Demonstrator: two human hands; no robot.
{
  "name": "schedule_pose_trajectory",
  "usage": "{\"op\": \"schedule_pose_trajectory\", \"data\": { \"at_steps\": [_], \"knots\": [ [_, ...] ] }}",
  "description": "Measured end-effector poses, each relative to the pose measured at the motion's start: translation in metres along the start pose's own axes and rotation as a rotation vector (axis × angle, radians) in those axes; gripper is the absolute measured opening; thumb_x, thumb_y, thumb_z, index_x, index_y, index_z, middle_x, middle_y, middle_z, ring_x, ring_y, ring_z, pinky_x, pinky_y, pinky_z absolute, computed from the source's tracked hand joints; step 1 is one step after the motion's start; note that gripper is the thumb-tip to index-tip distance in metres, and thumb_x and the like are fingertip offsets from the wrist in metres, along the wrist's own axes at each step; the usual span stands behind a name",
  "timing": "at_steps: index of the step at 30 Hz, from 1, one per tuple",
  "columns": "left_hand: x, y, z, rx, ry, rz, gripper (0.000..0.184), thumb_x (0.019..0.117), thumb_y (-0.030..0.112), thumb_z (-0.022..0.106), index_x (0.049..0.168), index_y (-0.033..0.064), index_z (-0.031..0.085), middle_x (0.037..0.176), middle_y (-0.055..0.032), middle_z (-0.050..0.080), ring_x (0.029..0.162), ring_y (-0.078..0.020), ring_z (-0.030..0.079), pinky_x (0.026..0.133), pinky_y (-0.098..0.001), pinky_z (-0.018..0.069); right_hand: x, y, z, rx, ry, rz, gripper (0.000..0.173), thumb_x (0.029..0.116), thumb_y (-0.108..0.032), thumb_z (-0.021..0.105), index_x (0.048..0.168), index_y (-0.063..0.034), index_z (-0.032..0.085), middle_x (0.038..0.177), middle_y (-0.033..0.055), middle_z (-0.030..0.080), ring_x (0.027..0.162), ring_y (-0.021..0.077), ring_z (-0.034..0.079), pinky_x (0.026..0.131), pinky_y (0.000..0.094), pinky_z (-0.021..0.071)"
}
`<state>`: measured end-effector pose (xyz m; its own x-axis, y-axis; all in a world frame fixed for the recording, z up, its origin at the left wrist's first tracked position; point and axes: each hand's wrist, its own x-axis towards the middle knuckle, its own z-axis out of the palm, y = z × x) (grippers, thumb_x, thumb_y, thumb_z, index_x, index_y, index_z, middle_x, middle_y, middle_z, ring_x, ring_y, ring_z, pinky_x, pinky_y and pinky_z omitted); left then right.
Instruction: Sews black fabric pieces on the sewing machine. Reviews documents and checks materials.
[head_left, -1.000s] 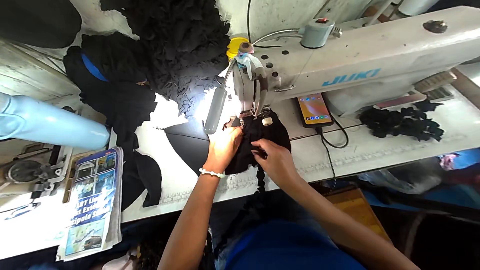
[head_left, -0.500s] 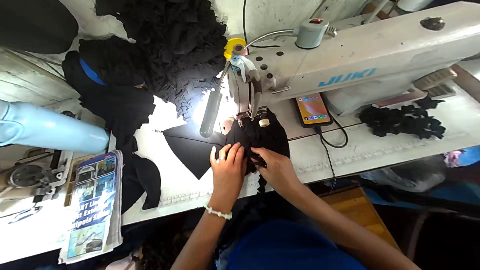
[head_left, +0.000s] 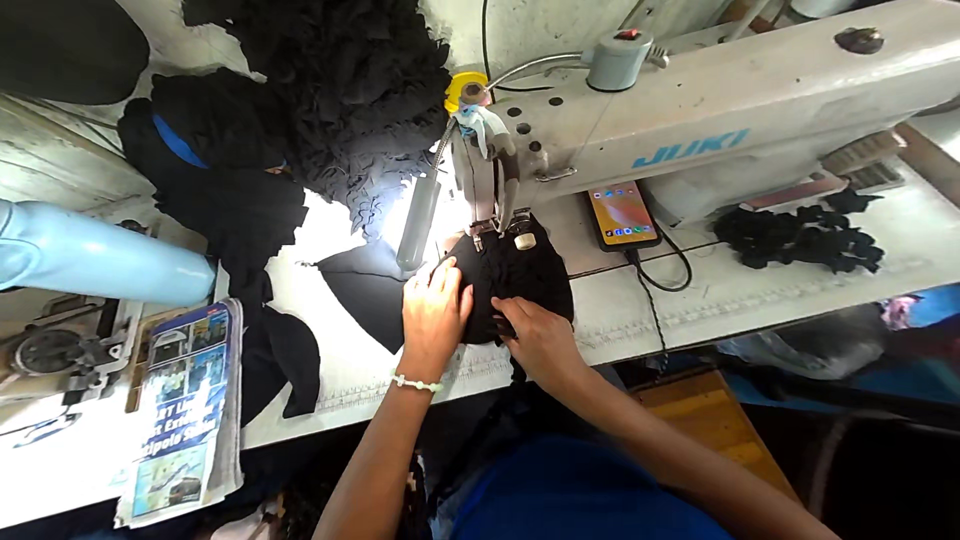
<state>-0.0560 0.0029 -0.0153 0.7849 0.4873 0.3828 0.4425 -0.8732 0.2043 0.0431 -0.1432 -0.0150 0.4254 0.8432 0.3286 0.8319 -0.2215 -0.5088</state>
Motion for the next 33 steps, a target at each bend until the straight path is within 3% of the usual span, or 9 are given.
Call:
{"op": "schedule_pose_trajectory", "data": {
  "at_steps": [3,7,12,15,18,23,27,30,33],
  "knots": [
    [-0.001,0.000,-0.002,0.016,0.086,0.049,0.022,0.0933,0.017,0.063,0.105,0.0053,0.077,0.118,-0.0121,0.074,0.117,-0.0365,0.066,0.097,-0.0561,0.0487,-0.001,0.001,0.001,-0.037,0.004,-0.018,0.033,0.0799,-0.002,0.077,0.113,0.0011,0.075,0.097,0.0163,0.075,0.083,0.0329,0.075,0.067,0.0433,0.0617],
    [0.000,0.002,-0.001,-0.170,0.094,0.235,0.023,0.0987,0.012,0.057,0.107,0.0069,0.078,0.118,-0.0087,0.075,0.119,-0.0300,0.067,0.102,-0.0488,0.0501,-0.001,0.001,0.004,-0.057,0.035,-0.045,0.030,0.0777,-0.001,0.077,0.108,0.0016,0.075,0.093,0.0164,0.074,0.080,0.0328,0.075,0.064,0.0428,0.0610],
    [-0.004,0.001,0.004,-0.174,0.085,0.134,0.021,0.0981,0.013,0.058,0.099,0.0020,0.076,0.088,-0.0121,0.070,0.084,-0.0284,0.069,0.073,-0.0379,0.0569,-0.002,0.003,0.002,-0.043,0.035,-0.068,0.032,0.0797,-0.002,0.076,0.112,0.0014,0.075,0.094,0.0158,0.075,0.081,0.0318,0.075,0.065,0.0412,0.0611],
    [-0.006,0.003,0.003,-0.211,0.072,0.111,0.021,0.0986,0.011,0.058,0.104,0.0004,0.076,0.102,-0.0160,0.072,0.092,-0.0304,0.071,0.081,-0.0393,0.0593,-0.003,0.004,0.003,-0.040,0.025,-0.065,0.029,0.0834,-0.003,0.074,0.112,0.0010,0.075,0.095,0.0160,0.075,0.082,0.0323,0.075,0.065,0.0421,0.0613],
    [-0.001,0.001,0.002,-0.205,0.089,0.197,0.025,0.1008,0.015,0.058,0.112,0.0056,0.077,0.123,-0.0116,0.073,0.110,-0.0296,0.068,0.091,-0.0433,0.0537,-0.002,0.004,0.003,-0.044,0.024,-0.074,0.028,0.0833,-0.004,0.074,0.111,0.0011,0.075,0.094,0.0159,0.074,0.081,0.0321,0.075,0.064,0.0424,0.0612],
    [-0.003,-0.004,0.006,-0.190,0.040,0.271,0.023,0.1005,0.021,0.060,0.108,0.0108,0.079,0.111,-0.0083,0.075,0.112,-0.0303,0.067,0.093,-0.0475,0.0511,0.000,0.003,-0.003,-0.022,-0.022,-0.061,0.035,0.0797,-0.003,0.076,0.114,0.0014,0.075,0.096,0.0161,0.074,0.083,0.0326,0.075,0.067,0.0435,0.0613],
    [-0.004,-0.002,0.002,-0.282,0.077,0.178,0.017,0.0971,0.008,0.060,0.100,0.0039,0.076,0.105,-0.0109,0.075,0.106,-0.0282,0.070,0.092,-0.0457,0.0534,0.004,-0.004,-0.012,0.086,-0.004,-0.007,0.033,0.0842,-0.003,0.073,0.116,0.0028,0.074,0.102,0.0175,0.077,0.091,0.0328,0.076,0.078,0.0448,0.0617],
    [0.015,-0.004,-0.004,-0.386,0.086,0.069,0.018,0.0948,0.000,0.061,0.107,-0.0030,0.073,0.109,-0.0158,0.074,0.106,-0.0295,0.071,0.096,-0.0444,0.0554,0.009,-0.008,-0.017,0.154,0.026,0.019,0.028,0.0886,-0.005,0.069,0.116,0.0029,0.074,0.101,0.0168,0.077,0.091,0.0312,0.077,0.080,0.0444,0.0618],
    [0.039,-0.008,-0.008,-0.441,-0.040,0.023,0.020,0.0960,0.003,0.062,0.114,-0.0036,0.068,0.110,-0.0171,0.073,0.106,-0.0300,0.070,0.096,-0.0468,0.0552,0.016,-0.009,-0.021,0.247,0.022,0.079,0.025,0.0919,-0.006,0.066,0.114,0.0017,0.074,0.091,0.0128,0.077,0.080,0.0246,0.076,0.076,0.0386,0.0614]
  ]
}}
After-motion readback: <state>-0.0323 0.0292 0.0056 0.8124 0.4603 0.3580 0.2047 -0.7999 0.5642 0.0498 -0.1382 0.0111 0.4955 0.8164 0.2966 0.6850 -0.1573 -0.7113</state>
